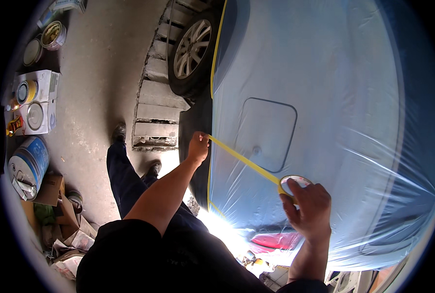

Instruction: The person applies yellow masking tape over a blue plastic sheet covering the rear of a car. They secure the sheet around the trunk opening and along the rear bumper and side panels, smoothing the tape to ensure the edges are sealed.

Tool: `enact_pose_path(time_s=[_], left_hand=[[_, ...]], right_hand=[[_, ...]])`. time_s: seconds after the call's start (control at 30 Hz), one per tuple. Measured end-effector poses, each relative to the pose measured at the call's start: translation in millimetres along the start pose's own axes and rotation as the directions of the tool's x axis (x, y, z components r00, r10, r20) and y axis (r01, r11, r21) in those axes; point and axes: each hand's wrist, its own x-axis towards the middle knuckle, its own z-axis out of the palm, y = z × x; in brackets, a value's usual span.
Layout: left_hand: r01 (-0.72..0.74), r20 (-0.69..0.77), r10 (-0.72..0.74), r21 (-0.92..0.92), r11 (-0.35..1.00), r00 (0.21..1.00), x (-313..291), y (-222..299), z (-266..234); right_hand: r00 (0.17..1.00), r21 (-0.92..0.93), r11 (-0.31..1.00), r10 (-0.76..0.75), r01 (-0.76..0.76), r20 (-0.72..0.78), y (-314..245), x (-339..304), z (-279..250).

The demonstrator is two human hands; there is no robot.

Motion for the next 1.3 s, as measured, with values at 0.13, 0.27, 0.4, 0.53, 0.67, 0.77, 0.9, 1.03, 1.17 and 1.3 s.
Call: enact_pose_path(time_s=[0.13, 0.27, 0.4, 0.53, 0.67, 0.77, 0.9, 1.03, 1.17, 1.3], left_hand=[[-0.027, 0.019, 0.026, 0.049, 0.998, 0.999, -8, 17, 7], [-0.04, 0.019, 0.039, 0.043, 0.998, 0.999, -18, 35, 8], [-0.1, -0.025, 0.101, 0.055, 0.993, 0.995, -21, 40, 8], [0.003, -0.109, 0.003, 0.054, 0.999, 0.994, -29, 45, 11], [-0.073, -0.176, 0.098, 0.143, 0.987, 0.98, -33, 40, 18], [-0.131, -0.231, 0.192, 0.256, 0.958, 0.954, -37, 50, 22], [-0.177, -0.24, 0.28, 0.376, 0.91, 0.93, -46, 62, 22], [-0.164, -0.141, 0.282, 0.545, 0.822, 0.949, -62, 76, 25], [-0.124, -0.079, 0.213, 0.602, 0.789, 0.974, -75, 85, 30], [-0.236, -0.079, 0.386, 0.675, 0.699, 0.919, -74, 77, 33]], right_hand=[[0.997, -0.034, 0.997, 0.075, -0.075, -0.012, 12, -9, -4], [0.999, -0.125, 0.992, 0.033, -0.031, 0.019, 15, -18, -11], [0.998, -0.182, 0.983, 0.001, 0.009, 0.056, 17, -21, -13], [0.991, -0.264, 0.964, 0.008, 0.027, 0.131, 16, -21, -13], [0.958, -0.38, 0.925, 0.112, -0.003, 0.264, -1, -10, -17], [0.93, -0.436, 0.899, 0.185, -0.03, 0.318, -5, -3, -11], [0.921, -0.537, 0.843, 0.218, -0.011, 0.324, -5, -2, -3], [0.901, -0.593, 0.805, 0.268, -0.014, 0.342, -7, -4, 4], [0.865, -0.597, 0.799, 0.348, -0.073, 0.36, -4, -8, 14], [0.921, -0.517, 0.846, 0.295, -0.129, 0.253, 2, -11, 21]])
